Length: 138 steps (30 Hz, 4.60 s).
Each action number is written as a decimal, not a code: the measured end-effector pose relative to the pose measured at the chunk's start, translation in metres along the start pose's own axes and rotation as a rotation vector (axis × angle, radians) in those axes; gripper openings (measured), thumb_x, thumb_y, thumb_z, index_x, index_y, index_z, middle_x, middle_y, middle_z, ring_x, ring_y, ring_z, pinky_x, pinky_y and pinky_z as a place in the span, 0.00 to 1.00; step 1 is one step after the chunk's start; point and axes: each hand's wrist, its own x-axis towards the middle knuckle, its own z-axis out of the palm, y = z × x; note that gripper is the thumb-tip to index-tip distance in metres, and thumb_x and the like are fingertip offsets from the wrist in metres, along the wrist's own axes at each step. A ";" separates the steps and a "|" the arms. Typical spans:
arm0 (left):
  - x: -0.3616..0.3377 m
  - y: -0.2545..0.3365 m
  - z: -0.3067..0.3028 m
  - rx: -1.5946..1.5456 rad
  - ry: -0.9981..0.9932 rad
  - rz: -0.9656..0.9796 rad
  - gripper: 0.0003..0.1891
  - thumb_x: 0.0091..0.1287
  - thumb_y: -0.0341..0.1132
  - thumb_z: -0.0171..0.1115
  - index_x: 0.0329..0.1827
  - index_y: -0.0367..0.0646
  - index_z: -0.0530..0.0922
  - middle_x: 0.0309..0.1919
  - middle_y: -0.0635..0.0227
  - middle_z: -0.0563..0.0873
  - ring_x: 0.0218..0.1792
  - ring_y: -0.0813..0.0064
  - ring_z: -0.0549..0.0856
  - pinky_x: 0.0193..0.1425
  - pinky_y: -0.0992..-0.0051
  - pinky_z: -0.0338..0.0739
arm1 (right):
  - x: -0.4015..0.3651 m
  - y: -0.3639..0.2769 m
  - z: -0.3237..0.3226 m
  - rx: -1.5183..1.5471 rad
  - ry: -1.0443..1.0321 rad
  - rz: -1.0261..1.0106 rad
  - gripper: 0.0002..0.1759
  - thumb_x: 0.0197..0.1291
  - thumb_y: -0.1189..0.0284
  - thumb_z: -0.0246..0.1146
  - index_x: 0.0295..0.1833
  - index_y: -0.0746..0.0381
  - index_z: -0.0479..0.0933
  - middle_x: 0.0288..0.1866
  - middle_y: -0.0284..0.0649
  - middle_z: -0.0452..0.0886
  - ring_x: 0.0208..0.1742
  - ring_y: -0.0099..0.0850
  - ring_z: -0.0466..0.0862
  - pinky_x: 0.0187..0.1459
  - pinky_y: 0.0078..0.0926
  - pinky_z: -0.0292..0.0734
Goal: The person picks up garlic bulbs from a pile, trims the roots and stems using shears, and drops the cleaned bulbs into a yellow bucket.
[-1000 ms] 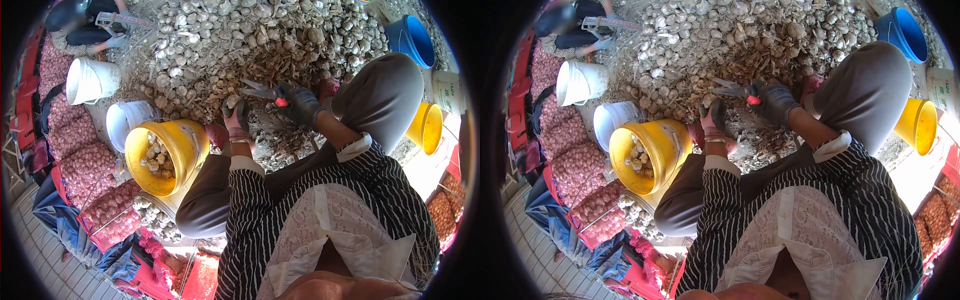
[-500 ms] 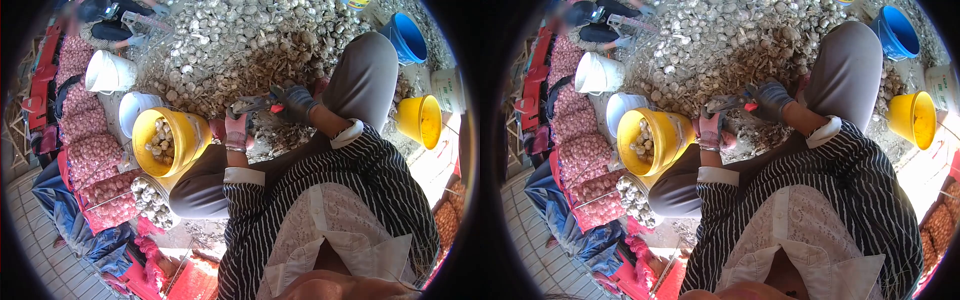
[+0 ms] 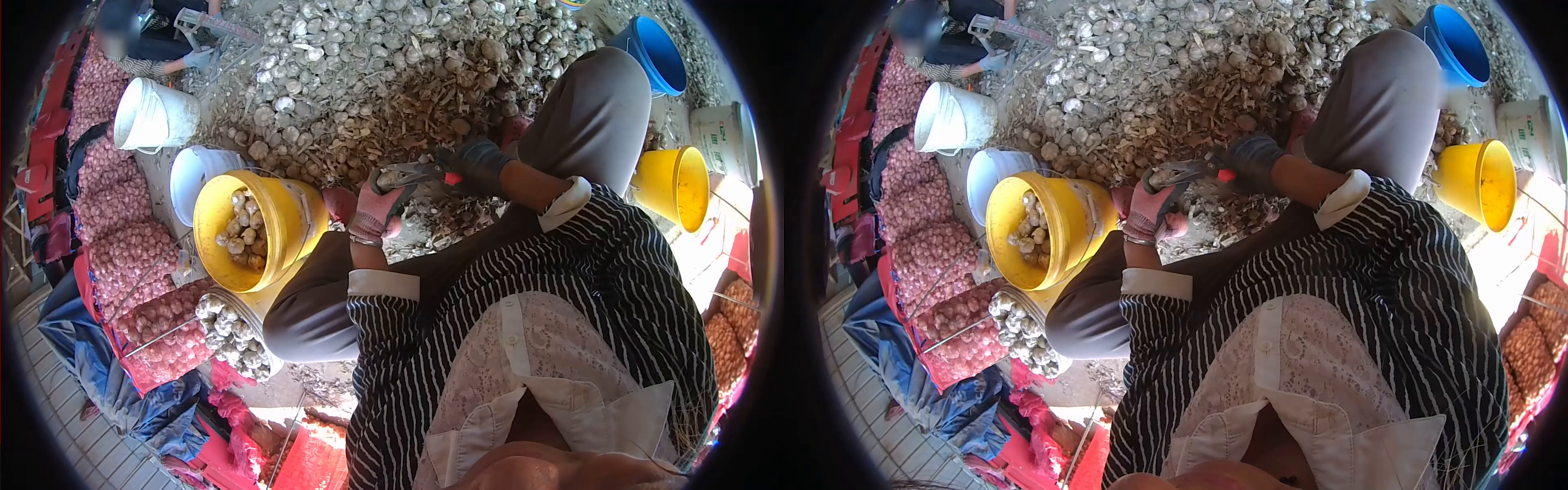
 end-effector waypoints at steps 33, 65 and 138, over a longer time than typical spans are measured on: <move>0.012 0.028 0.043 -1.198 0.285 -0.115 0.13 0.69 0.45 0.56 0.40 0.42 0.76 0.44 0.62 0.82 0.51 0.57 0.81 0.59 0.55 0.76 | 0.008 -0.021 0.012 0.459 -0.006 0.400 0.25 0.56 0.54 0.63 0.55 0.53 0.70 0.39 0.48 0.82 0.43 0.48 0.82 0.44 0.43 0.75; 0.110 -0.024 -0.035 -0.057 0.422 0.064 0.14 0.58 0.44 0.66 0.37 0.44 0.76 0.34 0.67 0.80 0.41 0.66 0.79 0.40 0.71 0.76 | 0.055 -0.012 0.049 1.863 0.136 1.019 0.17 0.59 0.58 0.67 0.43 0.61 0.75 0.31 0.34 0.76 0.30 0.25 0.78 0.30 0.26 0.79; 0.113 -0.077 0.013 -0.912 0.597 -0.197 0.17 0.59 0.27 0.66 0.52 0.40 0.74 0.42 0.63 0.84 0.41 0.68 0.85 0.46 0.72 0.83 | 0.061 -0.004 0.043 0.959 0.099 0.598 0.26 0.58 0.54 0.63 0.52 0.61 0.69 0.39 0.52 0.81 0.43 0.44 0.83 0.41 0.39 0.76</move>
